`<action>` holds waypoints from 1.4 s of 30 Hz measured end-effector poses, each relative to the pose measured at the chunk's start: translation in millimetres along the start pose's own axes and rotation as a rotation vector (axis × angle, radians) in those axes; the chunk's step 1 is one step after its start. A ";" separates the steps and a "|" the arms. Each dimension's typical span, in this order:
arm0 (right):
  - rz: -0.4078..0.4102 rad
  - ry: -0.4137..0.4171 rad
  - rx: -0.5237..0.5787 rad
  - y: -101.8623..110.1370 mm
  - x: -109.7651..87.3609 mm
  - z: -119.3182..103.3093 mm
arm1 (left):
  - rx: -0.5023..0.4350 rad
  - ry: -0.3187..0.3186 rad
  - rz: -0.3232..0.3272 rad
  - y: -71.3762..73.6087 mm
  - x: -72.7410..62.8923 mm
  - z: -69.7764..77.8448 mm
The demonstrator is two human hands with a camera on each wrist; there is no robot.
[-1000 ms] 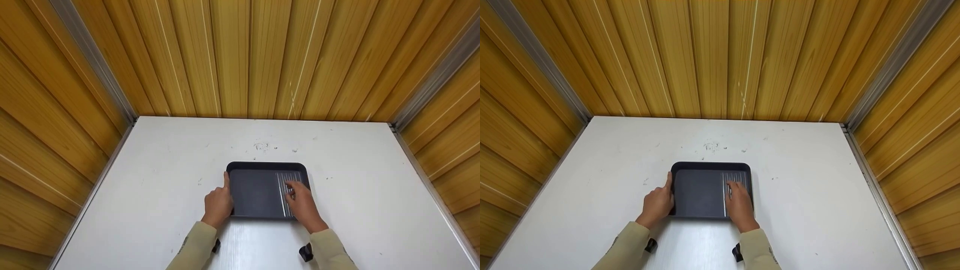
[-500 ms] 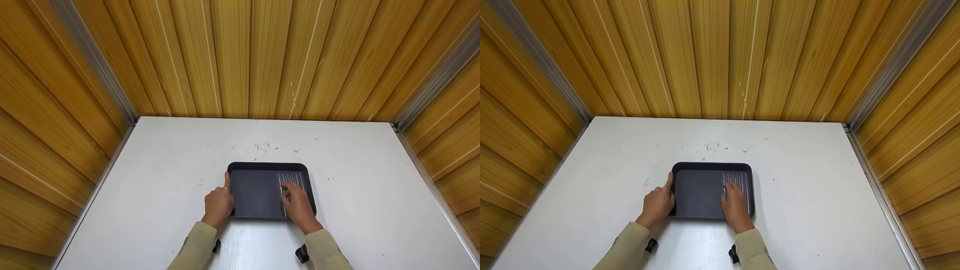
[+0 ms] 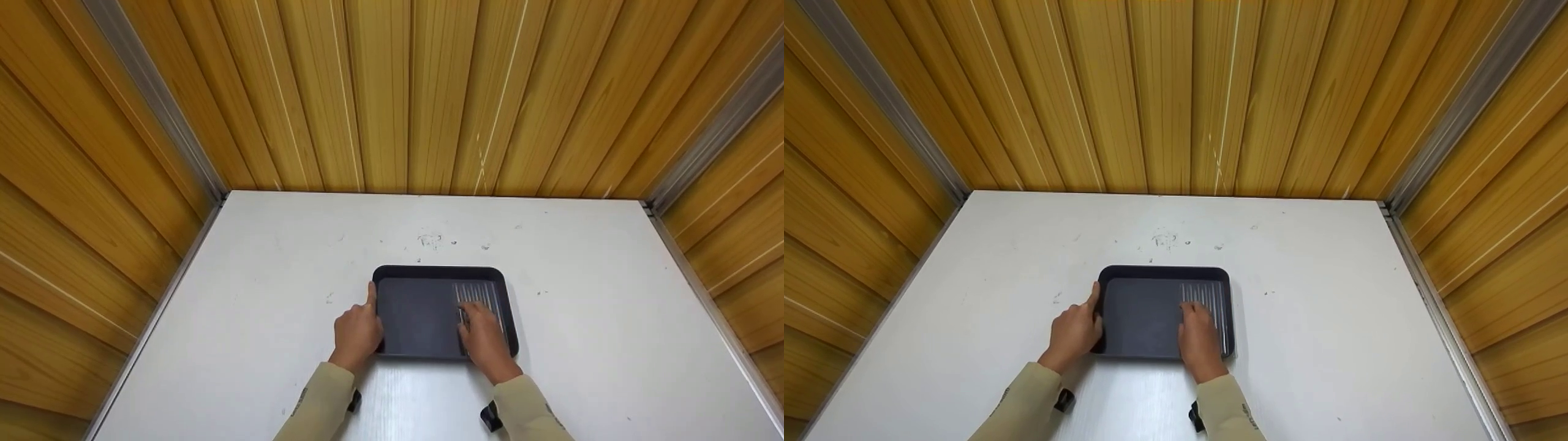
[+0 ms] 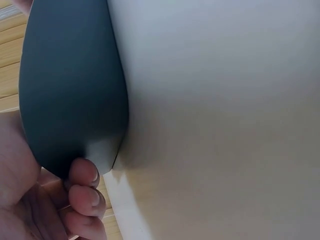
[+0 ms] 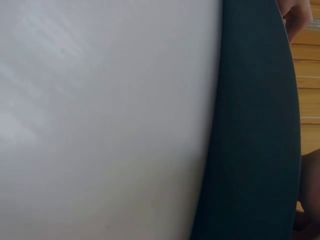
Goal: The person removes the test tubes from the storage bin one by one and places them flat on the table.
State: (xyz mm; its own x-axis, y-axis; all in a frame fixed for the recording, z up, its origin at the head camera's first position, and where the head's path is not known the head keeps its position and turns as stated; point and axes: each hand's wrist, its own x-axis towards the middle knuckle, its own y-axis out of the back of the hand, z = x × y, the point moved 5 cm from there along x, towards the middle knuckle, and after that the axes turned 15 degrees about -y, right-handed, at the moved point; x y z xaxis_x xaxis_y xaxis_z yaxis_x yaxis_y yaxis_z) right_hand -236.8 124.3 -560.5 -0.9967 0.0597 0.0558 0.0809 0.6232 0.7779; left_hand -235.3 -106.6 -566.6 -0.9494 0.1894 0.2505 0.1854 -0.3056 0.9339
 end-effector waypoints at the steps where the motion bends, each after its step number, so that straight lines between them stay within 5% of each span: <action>1: -0.001 0.004 -0.007 -0.1 -0.3 -0.8 | 0.001 -0.001 0.000 0.0 0.1 0.2; 22: 0.005 0.085 -0.201 -8.8 -5.7 -14.5 | 0.018 -0.030 0.031 -1.3 -1.3 3.0; 32: -0.009 0.099 -0.178 -10.7 -6.0 -18.1 | 0.013 -0.027 0.030 -2.2 -0.9 3.0; 42: -0.088 0.011 -0.091 -10.3 -2.6 -15.0 | 0.036 -0.042 0.044 0.6 -1.4 3.2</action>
State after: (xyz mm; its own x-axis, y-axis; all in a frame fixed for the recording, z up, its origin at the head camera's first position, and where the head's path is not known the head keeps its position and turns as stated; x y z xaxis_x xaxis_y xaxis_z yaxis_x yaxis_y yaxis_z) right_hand -235.2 106.0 -559.3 -1.0000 -0.0011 -0.0089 -0.0080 0.5525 0.8335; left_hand -233.1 -104.0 -565.5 -0.9287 0.2161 0.3014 0.2364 -0.2813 0.9301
